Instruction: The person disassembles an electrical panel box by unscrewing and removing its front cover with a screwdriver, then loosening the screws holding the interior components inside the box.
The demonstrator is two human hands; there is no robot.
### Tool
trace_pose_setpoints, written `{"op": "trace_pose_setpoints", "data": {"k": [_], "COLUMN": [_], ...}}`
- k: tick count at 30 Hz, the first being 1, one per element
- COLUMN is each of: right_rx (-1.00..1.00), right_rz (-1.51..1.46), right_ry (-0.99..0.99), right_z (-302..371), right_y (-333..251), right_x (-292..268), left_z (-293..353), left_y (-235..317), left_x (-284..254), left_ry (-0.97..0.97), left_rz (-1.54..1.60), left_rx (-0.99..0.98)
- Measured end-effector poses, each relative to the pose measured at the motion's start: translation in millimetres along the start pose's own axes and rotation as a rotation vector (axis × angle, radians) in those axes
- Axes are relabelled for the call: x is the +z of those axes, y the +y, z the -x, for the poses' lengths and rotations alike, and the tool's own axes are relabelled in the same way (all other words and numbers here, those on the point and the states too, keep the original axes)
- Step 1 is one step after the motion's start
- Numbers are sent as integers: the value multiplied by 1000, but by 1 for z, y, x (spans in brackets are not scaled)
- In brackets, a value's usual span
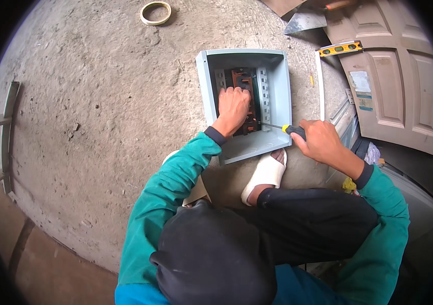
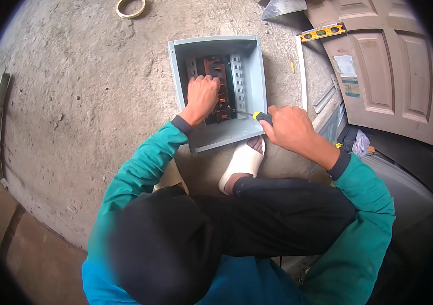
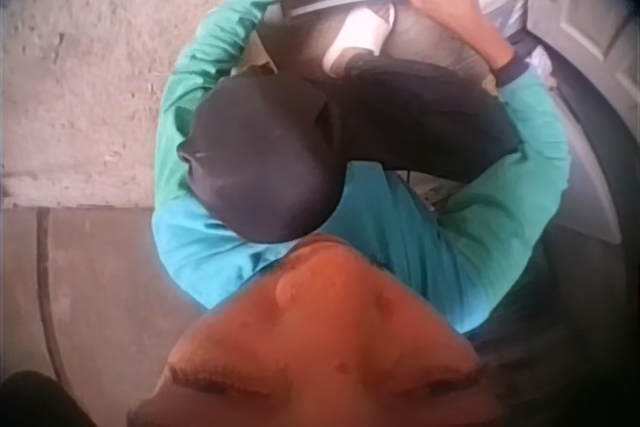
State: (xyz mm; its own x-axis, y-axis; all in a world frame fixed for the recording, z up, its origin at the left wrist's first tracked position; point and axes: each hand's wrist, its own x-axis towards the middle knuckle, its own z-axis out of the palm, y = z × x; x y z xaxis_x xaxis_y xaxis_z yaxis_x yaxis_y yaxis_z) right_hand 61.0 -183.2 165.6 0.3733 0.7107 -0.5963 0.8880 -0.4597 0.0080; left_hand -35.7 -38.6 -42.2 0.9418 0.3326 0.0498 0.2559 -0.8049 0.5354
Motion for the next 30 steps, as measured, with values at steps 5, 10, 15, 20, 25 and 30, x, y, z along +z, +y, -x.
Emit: {"op": "trace_pose_setpoints", "data": {"k": [5,10,15,20,25,30], "right_rx": [77,-107,-592,34,177,-367], "right_rz": [33,101,145,-98,-183,108], "right_ry": [-30,-62,175,56,-348,-11], "right_z": [-1,1,3,5,-9,3], "right_y": [-9,-8,-6,-7,-5,1], "right_x": [-4,-3,1,0,-21,-6], "left_z": [-2,5,6,1,-6,-20], "left_y": [-2,1,-3,-1,-3,-10], "left_x": [-2,3,0,-4,-14,-44], "left_ry": [-2,48,-22,-203,-100,-107], "left_rz": [22,228,378,481,620,960], "left_rx": [17,-34,54,189,-51,-208]}}
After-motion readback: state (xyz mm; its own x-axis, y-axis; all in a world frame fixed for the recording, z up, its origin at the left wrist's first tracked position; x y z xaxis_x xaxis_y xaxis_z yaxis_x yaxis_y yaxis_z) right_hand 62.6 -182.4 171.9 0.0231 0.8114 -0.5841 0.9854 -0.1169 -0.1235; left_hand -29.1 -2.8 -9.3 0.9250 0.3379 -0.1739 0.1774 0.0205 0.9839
